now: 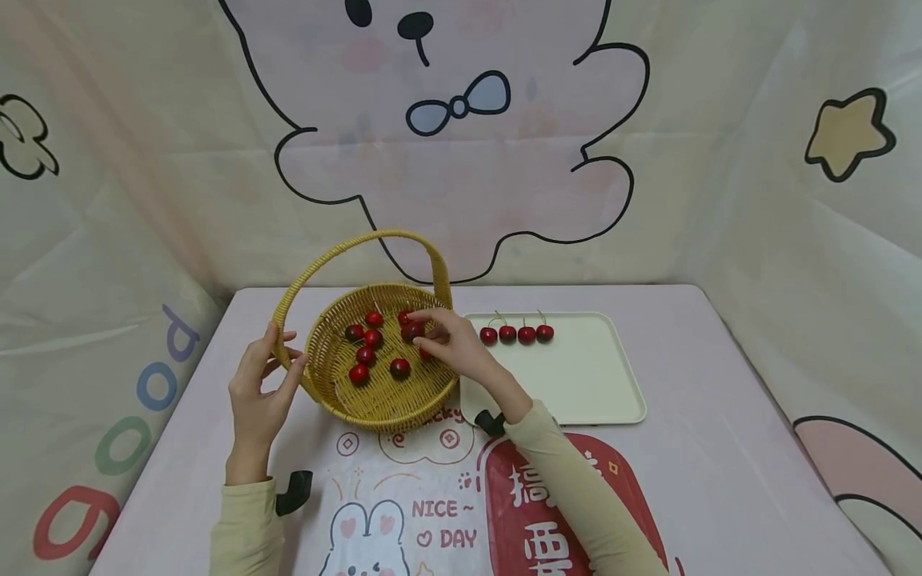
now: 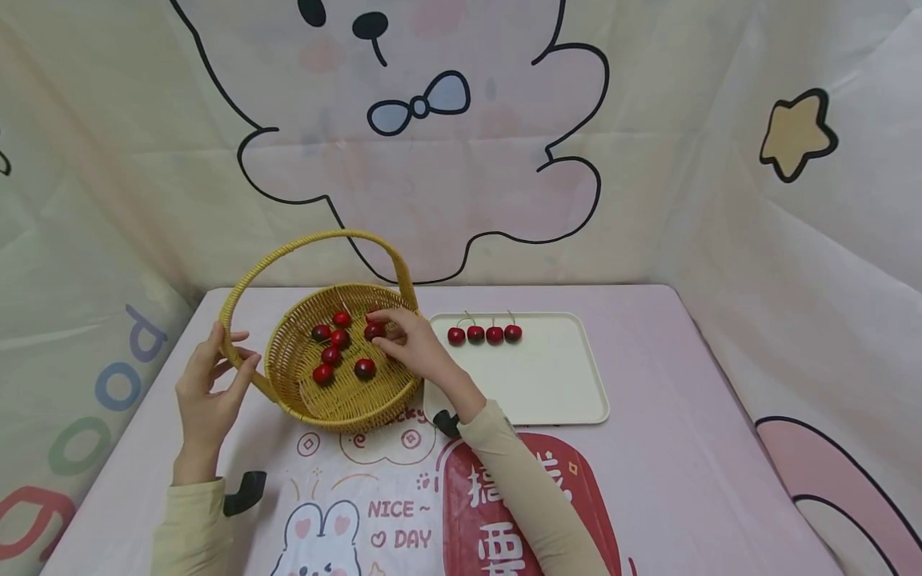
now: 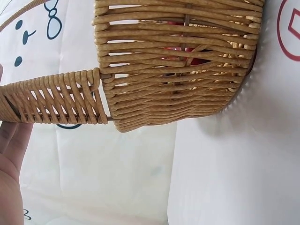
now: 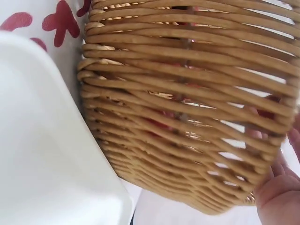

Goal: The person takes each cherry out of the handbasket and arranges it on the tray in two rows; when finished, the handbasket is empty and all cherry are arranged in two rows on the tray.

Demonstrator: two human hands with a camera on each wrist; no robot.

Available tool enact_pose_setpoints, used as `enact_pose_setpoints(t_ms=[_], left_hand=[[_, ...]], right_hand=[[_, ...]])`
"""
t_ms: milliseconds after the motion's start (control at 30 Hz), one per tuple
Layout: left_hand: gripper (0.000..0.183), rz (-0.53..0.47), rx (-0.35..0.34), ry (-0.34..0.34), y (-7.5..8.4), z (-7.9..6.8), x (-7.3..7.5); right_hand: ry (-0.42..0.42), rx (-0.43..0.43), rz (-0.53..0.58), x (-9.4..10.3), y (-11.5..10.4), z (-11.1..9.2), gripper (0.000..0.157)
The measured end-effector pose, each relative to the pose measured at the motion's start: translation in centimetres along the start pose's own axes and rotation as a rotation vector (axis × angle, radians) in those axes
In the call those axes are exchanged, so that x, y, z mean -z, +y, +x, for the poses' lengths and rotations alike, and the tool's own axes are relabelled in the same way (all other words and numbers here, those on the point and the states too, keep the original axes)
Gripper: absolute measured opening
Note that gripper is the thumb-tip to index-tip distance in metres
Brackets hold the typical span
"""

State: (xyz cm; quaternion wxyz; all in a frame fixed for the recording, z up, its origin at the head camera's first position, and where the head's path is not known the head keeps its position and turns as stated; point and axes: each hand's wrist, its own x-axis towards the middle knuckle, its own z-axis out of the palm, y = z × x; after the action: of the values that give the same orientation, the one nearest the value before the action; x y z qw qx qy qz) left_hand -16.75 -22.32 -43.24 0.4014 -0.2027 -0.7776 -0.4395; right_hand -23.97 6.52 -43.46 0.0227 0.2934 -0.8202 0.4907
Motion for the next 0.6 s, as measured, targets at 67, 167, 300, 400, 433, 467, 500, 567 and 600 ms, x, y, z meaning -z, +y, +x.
enact_pose_setpoints(t_ms=[67, 167, 300, 400, 433, 467, 500, 567, 600], left_hand=[[0.068, 0.0, 0.0, 0.0, 0.0, 0.0, 0.0], [0.066, -0.002, -0.001, 0.001, 0.1, 0.0, 0.0], [0.064, -0.007, -0.002, 0.004, 0.1, 0.0, -0.1], [0.062, -0.007, -0.001, 0.005, 0.1, 0.0, -0.1], [0.062, -0.007, -0.001, 0.005, 0.1, 0.0, -0.1], [0.062, -0.004, 0.0, 0.005, 0.0, 0.0, -0.1], [0.062, -0.003, 0.0, 0.005, 0.0, 0.0, -0.1], [0.063, -0.002, 0.003, 0.005, 0.0, 0.0, 0.0], [0.063, -0.001, 0.003, 0.005, 0.0, 0.0, 0.0]], right_hand=[[0.024, 0.001, 0.011, 0.4, -0.2, -0.2, 0.034], [0.054, -0.006, 0.055, 1.3, -0.5, -0.6, 0.032], [0.079, -0.022, 0.112, 2.8, -2.1, -1.4, 0.029], [0.095, -0.031, 0.138, 4.1, -3.2, -2.1, 0.029], [0.101, -0.034, 0.146, 4.5, -3.5, -2.3, 0.03], [0.107, -0.033, 0.156, 4.7, -3.4, -2.4, 0.03], [0.115, -0.031, 0.163, 5.0, -3.3, -2.5, 0.031], [0.13, -0.029, 0.174, 5.5, -3.1, -2.8, 0.032], [0.138, -0.03, 0.174, 5.7, -2.9, -3.0, 0.033]])
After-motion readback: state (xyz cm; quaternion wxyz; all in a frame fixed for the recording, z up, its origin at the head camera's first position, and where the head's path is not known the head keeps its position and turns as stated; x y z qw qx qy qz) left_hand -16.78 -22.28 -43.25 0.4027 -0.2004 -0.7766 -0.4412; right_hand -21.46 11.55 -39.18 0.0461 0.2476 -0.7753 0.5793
